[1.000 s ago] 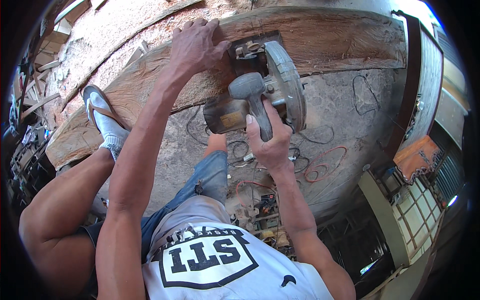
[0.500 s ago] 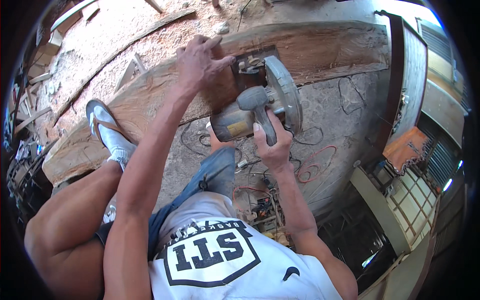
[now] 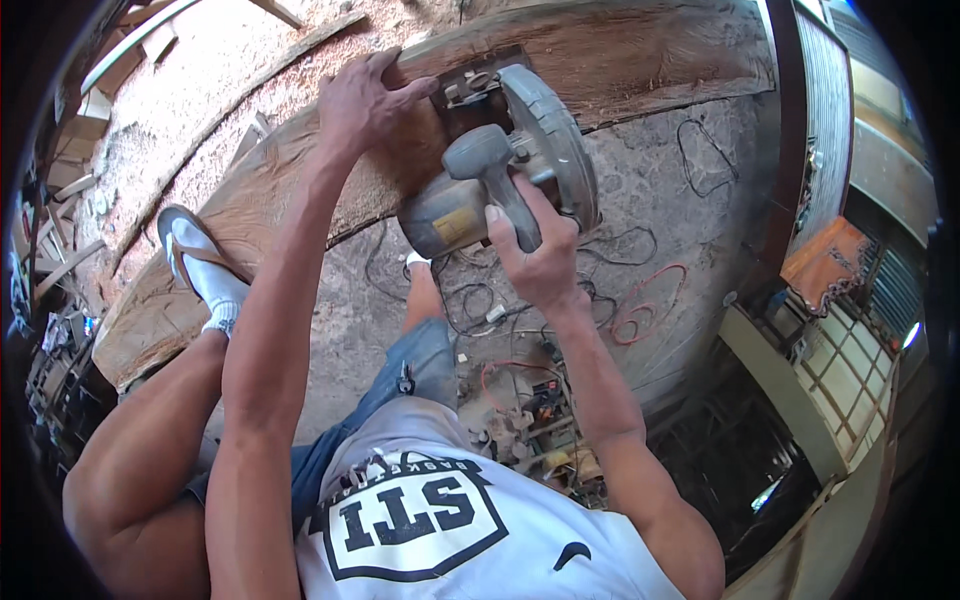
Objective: Cutting a large rough-hewn wood beam using a handheld circular saw.
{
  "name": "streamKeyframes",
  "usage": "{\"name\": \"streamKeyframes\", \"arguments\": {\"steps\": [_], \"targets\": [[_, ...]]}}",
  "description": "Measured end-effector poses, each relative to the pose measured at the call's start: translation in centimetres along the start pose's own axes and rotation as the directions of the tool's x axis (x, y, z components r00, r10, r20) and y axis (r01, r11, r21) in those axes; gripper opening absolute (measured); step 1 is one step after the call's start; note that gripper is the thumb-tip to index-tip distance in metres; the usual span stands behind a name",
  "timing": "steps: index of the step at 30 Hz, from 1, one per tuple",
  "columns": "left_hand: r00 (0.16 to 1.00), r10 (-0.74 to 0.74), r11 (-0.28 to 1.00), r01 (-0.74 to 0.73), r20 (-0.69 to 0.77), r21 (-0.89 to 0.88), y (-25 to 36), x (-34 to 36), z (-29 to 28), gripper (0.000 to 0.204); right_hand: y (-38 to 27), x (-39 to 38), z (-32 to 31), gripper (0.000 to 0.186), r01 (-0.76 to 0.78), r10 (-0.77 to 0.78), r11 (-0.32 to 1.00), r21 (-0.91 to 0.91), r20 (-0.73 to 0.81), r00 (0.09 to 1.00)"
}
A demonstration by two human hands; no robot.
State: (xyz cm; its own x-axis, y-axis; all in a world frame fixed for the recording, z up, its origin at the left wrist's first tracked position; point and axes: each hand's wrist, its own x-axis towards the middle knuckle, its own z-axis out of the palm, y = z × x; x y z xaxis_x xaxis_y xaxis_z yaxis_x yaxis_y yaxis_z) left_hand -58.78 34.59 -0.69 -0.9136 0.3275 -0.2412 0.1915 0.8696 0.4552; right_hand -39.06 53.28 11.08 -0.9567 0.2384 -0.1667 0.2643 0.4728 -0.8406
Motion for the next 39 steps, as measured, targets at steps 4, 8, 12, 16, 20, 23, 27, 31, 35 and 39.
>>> {"name": "streamKeyframes", "arguments": {"steps": [4, 8, 12, 16, 20, 23, 27, 31, 35, 39], "targets": [[0.999, -0.010, 0.999, 0.008, 0.042, 0.045, -0.1, 0.2, -0.4, 0.094, -0.2, 0.2, 0.2, 0.046, 0.002, -0.003, 0.999, 0.040, 0.018, 1.000], [1.000, -0.005, 0.999, 0.004, 0.026, 0.040, 0.4, -0.1, -0.4, 0.091, -0.2, 0.3, 0.0, 0.047, -0.025, 0.023, 0.999, 0.032, 0.044, 0.999], [0.996, -0.020, 1.000, 0.020, 0.086, -0.003, 0.8, 0.2, -0.8, 0.085, 0.2, 0.5, 0.3, 0.048, 0.031, -0.031, 0.999, 0.015, 0.029, 0.999], [0.999, -0.031, 1.000, 0.031, 0.042, 0.004, 0.1, 0.1, -0.3, 0.079, -0.4, 1.3, 0.7, 0.048, 0.072, -0.072, 0.997, -0.010, 0.024, 0.997], [0.999, -0.005, 0.999, 0.006, -0.035, 0.040, 0.2, 0.3, 0.0, 0.069, -0.1, 1.7, 0.9, 0.048, 0.076, -0.075, 0.997, -0.021, 0.019, 0.997], [1.000, -0.010, 1.000, 0.010, -0.005, 0.022, 0.3, 0.6, 0.1, 0.061, -0.4, 2.2, 1.0, 0.049, 0.093, -0.093, 0.995, -0.026, 0.018, 0.996], [0.998, -0.017, 0.999, 0.015, -0.061, -0.030, 0.4, 0.5, -0.1, 0.056, -0.8, 3.2, 1.2, 0.049, 0.118, -0.117, 0.992, -0.049, 0.022, 0.993], [0.990, -0.143, 0.985, 0.141, -0.016, -0.102, 0.1, 1.4, -0.5, 0.067, -1.6, 4.2, 1.5, 0.049, 0.112, -0.112, 0.993, -0.034, 0.025, 0.993], [0.986, -0.162, 0.980, 0.166, 0.044, -0.109, -0.5, 1.9, -1.1, 0.080, -1.5, 4.7, 1.8, 0.049, 0.126, -0.125, 0.991, -0.038, 0.020, 0.992], [0.971, -0.188, 0.973, 0.204, 0.149, -0.106, -0.1, 2.3, -2.1, 0.075, -1.9, 5.3, 1.9, 0.049, 0.128, -0.128, 0.991, -0.050, 0.008, 0.992]]}}
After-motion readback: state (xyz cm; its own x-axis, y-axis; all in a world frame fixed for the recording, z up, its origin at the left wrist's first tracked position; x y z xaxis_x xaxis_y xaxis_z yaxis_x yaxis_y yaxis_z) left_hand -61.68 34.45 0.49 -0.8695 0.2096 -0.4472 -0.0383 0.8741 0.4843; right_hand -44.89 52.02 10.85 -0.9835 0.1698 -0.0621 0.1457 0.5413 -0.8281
